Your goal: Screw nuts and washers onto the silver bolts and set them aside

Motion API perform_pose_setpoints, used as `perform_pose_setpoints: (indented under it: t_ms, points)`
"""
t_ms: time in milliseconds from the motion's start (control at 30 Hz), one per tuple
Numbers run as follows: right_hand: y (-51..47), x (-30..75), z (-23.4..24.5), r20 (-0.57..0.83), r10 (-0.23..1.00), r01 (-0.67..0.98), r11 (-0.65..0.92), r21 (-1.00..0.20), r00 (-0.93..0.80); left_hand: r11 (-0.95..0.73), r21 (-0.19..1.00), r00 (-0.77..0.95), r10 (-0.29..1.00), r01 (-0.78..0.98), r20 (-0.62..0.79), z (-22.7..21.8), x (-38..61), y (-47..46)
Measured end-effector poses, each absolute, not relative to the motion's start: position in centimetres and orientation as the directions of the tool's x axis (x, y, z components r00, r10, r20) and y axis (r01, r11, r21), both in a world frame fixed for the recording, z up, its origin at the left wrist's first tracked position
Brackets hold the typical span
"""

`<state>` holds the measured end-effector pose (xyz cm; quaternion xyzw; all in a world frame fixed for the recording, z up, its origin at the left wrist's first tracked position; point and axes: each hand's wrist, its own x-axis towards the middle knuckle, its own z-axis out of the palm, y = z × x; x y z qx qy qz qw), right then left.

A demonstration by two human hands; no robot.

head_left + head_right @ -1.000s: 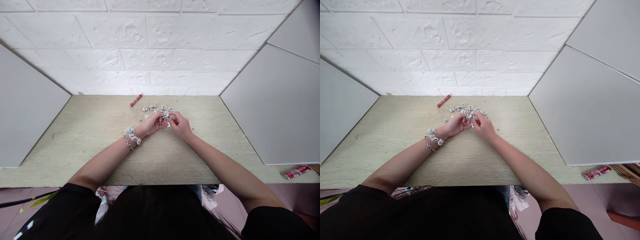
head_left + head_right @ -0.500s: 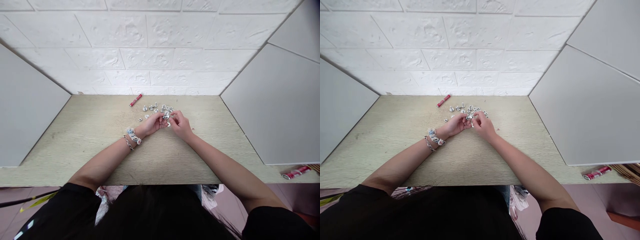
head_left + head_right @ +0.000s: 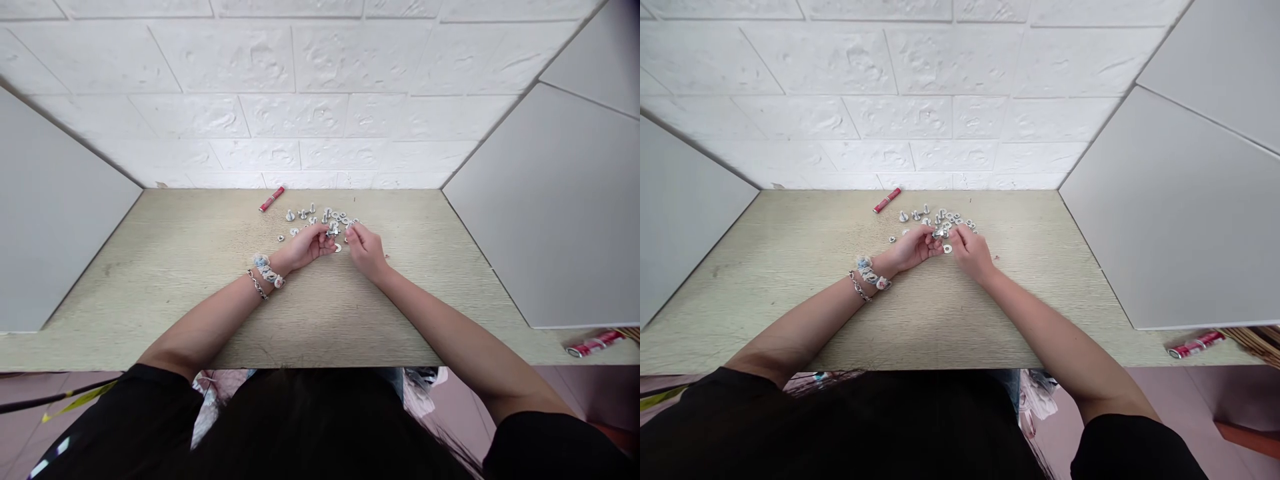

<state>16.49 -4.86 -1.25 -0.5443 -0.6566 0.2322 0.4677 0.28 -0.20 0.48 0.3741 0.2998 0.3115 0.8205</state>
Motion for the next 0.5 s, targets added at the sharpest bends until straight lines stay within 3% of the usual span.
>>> perform_pose_setpoints:
  t_ms: [300, 500]
  points:
    - [-4.77, 16.11, -1.30, 0.382, 0.920, 0.527, 0.368, -0.766, -0.085, 0.517, 0.805, 0.626, 0.739, -0.291, -0.249, 0.42, 0.27, -0.09]
    - [-4.63, 16.21, -1.32, 0.368, 0.927, 0.519, 0.352, -0.779, -0.076, 0.502, 0.817, 0.628, 0.741, -0.284, -0.237, 0.37, 0.33, -0.16]
